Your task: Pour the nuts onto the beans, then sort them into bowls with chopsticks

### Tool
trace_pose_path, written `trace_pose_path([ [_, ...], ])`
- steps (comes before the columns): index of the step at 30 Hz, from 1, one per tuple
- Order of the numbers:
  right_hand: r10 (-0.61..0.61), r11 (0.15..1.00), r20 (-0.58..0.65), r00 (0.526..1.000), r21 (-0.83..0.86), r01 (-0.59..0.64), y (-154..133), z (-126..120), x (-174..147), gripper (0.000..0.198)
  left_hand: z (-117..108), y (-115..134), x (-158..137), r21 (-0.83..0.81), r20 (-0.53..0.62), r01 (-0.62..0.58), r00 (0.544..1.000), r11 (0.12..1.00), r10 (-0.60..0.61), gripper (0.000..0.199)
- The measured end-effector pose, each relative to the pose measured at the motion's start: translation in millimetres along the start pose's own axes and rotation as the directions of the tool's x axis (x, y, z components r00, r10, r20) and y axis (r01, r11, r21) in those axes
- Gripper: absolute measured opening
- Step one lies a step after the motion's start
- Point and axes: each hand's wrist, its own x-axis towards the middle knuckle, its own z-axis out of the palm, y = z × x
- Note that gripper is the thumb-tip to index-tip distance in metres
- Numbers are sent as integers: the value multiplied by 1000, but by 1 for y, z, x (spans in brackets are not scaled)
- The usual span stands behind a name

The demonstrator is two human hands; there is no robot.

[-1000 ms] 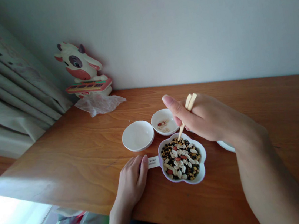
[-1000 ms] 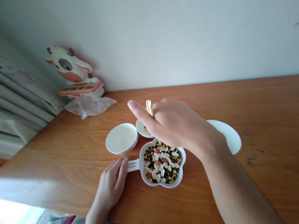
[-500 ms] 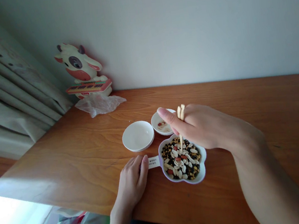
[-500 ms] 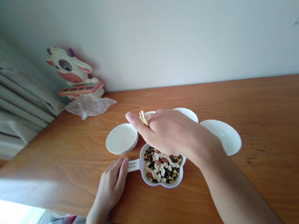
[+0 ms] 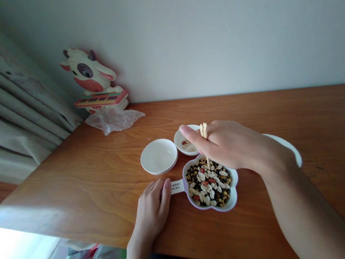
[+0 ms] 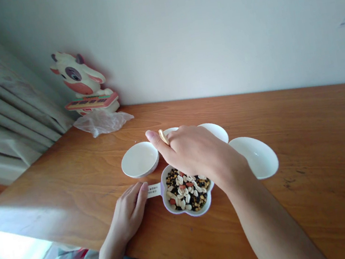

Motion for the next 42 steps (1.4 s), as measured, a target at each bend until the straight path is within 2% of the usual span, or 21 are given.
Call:
trace_pose_path([
  [12,-41,998,-74,996,-43,38,4,6,11,65,-1,3,0,3,-12,-24,1000,1000,24,35],
  [20,-62,998,-192,979,-18,60,5,-8,6,68,-1,2,0,-3,-12,-21,1000,1000,21,35],
  [26,-43,998,-370,928,29,58,3,-22,-1,69,-2,2,0,-3,2,-16,1000,1000,16,35],
  [30,25,999,-431,902,43,-7,4,-24,0,76,-2,2,-1,-4,14,-10,1000,1000,10,35],
  [37,35,999,-439,898,41,-19,5,-25,-1,76,-1,0,-1,0,23,4,1000,1000,-4,36],
  [42,-27,999,-353,935,27,39,8,-24,-2,71,0,-1,-1,0,19,2,1000,1000,-2,37],
])
